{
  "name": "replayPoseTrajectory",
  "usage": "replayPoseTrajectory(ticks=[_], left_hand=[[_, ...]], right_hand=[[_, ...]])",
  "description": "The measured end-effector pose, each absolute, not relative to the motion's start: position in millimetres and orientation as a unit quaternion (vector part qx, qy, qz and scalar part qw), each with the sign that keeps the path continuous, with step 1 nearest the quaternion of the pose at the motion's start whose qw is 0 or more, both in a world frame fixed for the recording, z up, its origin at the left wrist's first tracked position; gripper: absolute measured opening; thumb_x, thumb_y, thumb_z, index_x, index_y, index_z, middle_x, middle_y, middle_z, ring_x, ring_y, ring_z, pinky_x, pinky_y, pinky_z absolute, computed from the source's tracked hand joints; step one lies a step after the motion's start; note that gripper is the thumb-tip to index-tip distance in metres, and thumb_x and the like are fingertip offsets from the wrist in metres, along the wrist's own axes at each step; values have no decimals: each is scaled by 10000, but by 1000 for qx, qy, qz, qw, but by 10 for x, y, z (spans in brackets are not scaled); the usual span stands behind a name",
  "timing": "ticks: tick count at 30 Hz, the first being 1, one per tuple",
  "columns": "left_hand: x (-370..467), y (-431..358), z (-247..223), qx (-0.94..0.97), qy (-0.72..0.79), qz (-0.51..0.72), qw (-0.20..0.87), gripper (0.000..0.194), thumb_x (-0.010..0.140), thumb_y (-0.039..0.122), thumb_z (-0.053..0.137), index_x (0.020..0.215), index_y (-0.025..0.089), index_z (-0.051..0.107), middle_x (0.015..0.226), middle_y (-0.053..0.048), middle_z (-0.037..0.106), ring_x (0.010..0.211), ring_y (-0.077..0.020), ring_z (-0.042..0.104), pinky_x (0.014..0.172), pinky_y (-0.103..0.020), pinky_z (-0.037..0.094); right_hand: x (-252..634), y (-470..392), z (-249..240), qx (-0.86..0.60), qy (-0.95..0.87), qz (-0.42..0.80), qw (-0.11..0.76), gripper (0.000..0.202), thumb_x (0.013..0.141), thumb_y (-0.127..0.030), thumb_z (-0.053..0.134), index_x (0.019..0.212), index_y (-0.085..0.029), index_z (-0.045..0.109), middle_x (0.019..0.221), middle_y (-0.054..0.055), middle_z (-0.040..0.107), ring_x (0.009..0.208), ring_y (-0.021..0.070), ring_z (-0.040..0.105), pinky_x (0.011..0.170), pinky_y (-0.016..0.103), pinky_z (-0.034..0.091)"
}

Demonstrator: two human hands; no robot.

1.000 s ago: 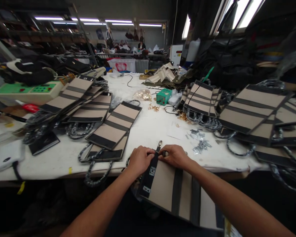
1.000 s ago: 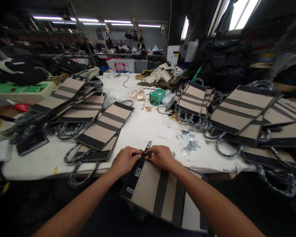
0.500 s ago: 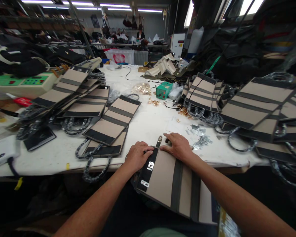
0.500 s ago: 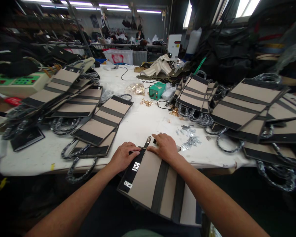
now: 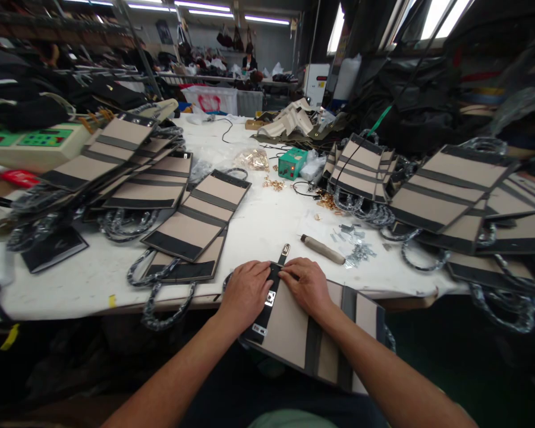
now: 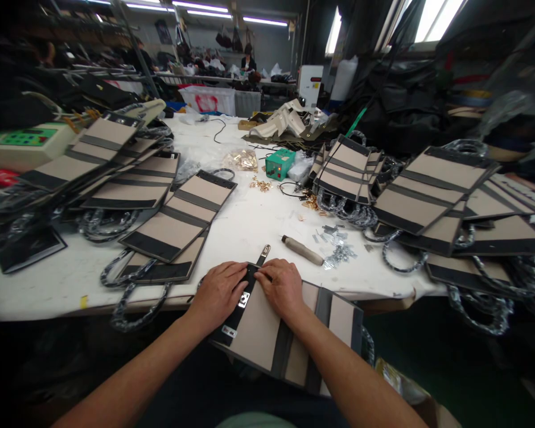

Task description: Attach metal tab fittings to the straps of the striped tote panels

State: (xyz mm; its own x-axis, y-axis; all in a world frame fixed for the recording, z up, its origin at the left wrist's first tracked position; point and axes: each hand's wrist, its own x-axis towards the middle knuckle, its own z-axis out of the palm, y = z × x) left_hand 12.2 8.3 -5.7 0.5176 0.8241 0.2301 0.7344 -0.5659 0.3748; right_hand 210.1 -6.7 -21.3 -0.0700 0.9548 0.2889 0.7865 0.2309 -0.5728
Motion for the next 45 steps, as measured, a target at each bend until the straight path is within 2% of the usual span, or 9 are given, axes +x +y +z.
replayPoseTrajectory(ticks=[3, 8, 13, 19, 28, 33, 41, 45], left_hand=[[128, 3, -25, 874, 451, 156, 92, 351, 976, 249, 530, 1302, 224, 656, 1386, -87, 651, 1217, -274, 607, 1118, -493, 386], [114, -10, -14, 880, 447, 140, 76, 361, 993, 252, 497, 1326, 223, 632, 1382, -96, 656, 1243, -269, 601, 1134, -483, 351], [92, -10, -43, 886, 440, 134, 55, 364, 1012, 260, 469, 1342, 205, 614, 1396, -90, 647, 1253, -275, 590, 1076, -469, 367], [60, 6, -94, 884, 435, 161, 63, 374, 1016, 264, 475, 1362, 220, 607, 1393, -81, 653, 1250, -269, 597, 1043, -472, 373], [27, 56, -172, 892, 417, 173, 30, 391, 991, 247, 495, 1362, 247, 618, 1358, -75, 675, 1204, -277, 624, 1034, -475, 381], [39, 68, -186, 901, 402, 165, -14, 387, 996, 223, 486, 1361, 223, 614, 1345, -81, 683, 1178, -269, 638, 1024, -485, 387], [40, 74, -163, 909, 388, 146, -48, 389, 988, 200, 483, 1349, 239, 625, 1321, -81, 695, 1154, -285, 647, 992, -490, 412], [35, 52, -146, 901, 401, 164, -25, 369, 994, 234, 501, 1341, 248, 627, 1329, -66, 692, 1179, -266, 640, 1021, -477, 419]], right_hand=[[2082, -72, -210, -614, -719, 122, 302, 190, 977, -345, 639, 901, -271, 798, 1002, 22, 772, 949, 192, 671, 881, 345, 455], [2048, -233, -188, -612, -724, 86, 306, 216, 1007, -346, 588, 1002, -275, 793, 1102, 38, 770, 1028, 208, 680, 952, 378, 434], [1967, -414, -203, -616, -734, 55, 280, 274, 1024, -288, 522, 1219, -271, 715, 1303, 73, 689, 1235, 260, 583, 1048, 442, 400], [1906, -474, -300, -618, -721, 68, 307, 328, 1029, -240, 481, 1312, -256, 645, 1364, 81, 647, 1323, 256, 522, 1157, 489, 331], [1895, -469, -265, -616, -740, 65, 264, 382, 1012, -215, 487, 1378, -250, 590, 1417, 88, 598, 1345, 262, 487, 1192, 506, 304], [1908, -454, -243, -611, -747, 68, 254, 407, 1008, -212, 501, 1408, -257, 558, 1416, 88, 595, 1334, 274, 488, 1174, 526, 315], [1916, -433, -184, -607, -751, 65, 253, 407, 994, -244, 537, 1399, -251, 565, 1383, 93, 618, 1288, 289, 521, 1135, 518, 350], [1953, -415, -144, -595, -754, 82, 267, 365, 981, -264, 575, 1343, -282, 618, 1334, 80, 651, 1220, 271, 579, 1062, 473, 423]])
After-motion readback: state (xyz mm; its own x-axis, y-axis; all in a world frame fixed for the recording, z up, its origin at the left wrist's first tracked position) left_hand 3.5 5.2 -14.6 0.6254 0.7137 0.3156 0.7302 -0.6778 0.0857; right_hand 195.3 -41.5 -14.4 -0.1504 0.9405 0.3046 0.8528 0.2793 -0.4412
